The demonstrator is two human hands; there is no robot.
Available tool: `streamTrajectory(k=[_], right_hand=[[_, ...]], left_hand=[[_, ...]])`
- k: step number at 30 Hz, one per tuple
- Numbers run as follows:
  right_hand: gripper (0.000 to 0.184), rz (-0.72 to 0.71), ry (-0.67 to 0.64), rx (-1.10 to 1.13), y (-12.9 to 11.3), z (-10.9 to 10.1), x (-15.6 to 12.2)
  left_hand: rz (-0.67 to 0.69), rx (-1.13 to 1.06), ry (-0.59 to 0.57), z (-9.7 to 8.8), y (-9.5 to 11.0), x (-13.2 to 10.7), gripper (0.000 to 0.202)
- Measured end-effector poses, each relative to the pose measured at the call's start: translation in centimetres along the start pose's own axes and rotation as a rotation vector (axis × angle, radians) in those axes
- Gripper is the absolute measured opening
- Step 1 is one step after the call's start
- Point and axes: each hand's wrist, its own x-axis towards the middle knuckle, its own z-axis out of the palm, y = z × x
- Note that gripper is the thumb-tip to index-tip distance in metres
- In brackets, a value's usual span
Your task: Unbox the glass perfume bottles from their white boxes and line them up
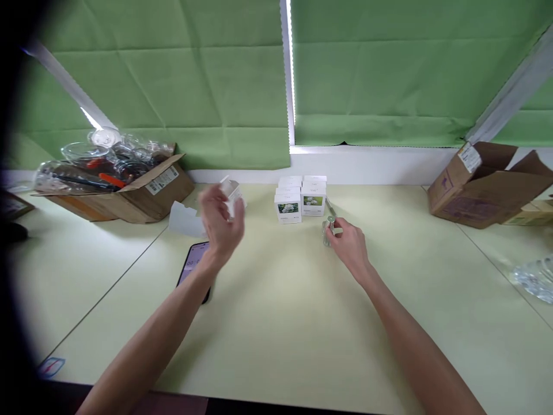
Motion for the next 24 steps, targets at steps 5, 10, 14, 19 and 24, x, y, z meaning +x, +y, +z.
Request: streamTrajectory(k=[5,10,14,19,24], right_hand=[[0.026,-0.016,-0.05,0.006,-0.4,-0.2,-0.2],[0.019,-0.075,-0.081,-0.082,-1.4,-0.1,-1.4],[0.022,-0.105,-0.106,-0.178,-2.1,-0.1,-2.3],[0.023,-0.162,-0.05,-0.275,-3.5,-0.7,-2.1],[0.024,-0.207,-0.203,-0.34,-4.6,-1.3,-0.9]], left_hand=[[0.207,-0.069,-0.562,4.0,4.8,-5.8,0.05],[-0.006,-0.174,-0.795,8.0,5.9,-8.3,0.097],[0.009,-0.142,-0.759,9.5,5.8,-8.8,0.069],[0.044,-0.016,-0.749,10.3,5.4,-9.4,0.044],[0.038,0.014,-0.762,10.2,5.1,-9.2,0.034]])
